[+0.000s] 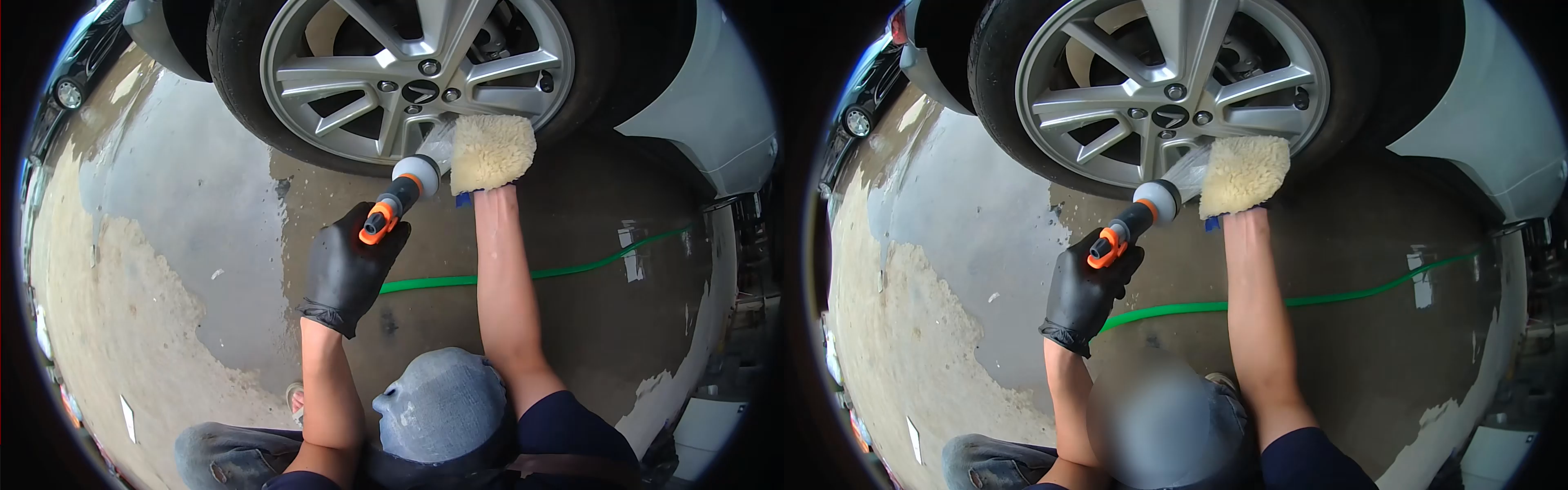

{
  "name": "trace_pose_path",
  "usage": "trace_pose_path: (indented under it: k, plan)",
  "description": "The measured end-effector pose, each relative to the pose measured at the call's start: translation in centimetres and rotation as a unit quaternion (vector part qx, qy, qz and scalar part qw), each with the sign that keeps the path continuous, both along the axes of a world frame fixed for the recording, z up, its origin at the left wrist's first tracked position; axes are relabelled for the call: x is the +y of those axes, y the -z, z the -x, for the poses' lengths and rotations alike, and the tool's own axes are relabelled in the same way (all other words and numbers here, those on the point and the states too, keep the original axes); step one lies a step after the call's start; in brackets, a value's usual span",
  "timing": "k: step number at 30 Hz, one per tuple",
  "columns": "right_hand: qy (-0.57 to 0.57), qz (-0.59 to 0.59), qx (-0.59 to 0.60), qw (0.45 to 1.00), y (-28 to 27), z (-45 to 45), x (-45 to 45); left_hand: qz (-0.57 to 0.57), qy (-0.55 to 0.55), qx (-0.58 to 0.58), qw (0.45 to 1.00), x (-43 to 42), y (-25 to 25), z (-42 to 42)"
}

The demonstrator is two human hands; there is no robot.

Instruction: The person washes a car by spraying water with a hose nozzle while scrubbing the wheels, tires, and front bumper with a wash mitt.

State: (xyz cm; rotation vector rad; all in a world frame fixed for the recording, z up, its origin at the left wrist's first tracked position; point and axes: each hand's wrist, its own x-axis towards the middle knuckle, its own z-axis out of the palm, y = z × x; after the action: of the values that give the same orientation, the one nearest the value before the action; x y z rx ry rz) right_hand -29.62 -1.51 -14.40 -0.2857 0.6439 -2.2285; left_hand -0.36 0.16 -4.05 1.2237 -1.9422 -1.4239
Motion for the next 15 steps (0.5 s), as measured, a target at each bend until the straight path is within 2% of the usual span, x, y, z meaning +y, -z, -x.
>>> trace_pose_path:
  k: [3, 8, 11, 12, 15]
  plan:
    - [0.059, 0.003, 0.015, 0.998, 2.5, -1.1, -1.8, -0.081, -0.020, 0.005, 0.997, 0.0, -0.9, 0.4]
    - [0.007, 0.007, -0.028, 1.000, -2.8, 1.5, 2.8, -0.097, -0.046, 0.039, 0.993, -1.2, -0.7, -1.0]
    - [0.106, -0.053, -0.070, 0.990, -1.2, -0.1, 1.4, -0.122, -0.049, 0.061, 0.989, -1.5, -0.6, -1.9]
    - [0.049, -0.029, 0.025, 0.998, 0.5, -0.2, 2.1, -0.132, -0.051, 0.047, 0.989, -1.6, -0.5, -1.9]
    - [0.011, 0.024, -0.005, 1.000, -1.7, -2.5, 3.8, -0.105, -0.047, 0.054, 0.992, -1.7, 0.1, -2.2]
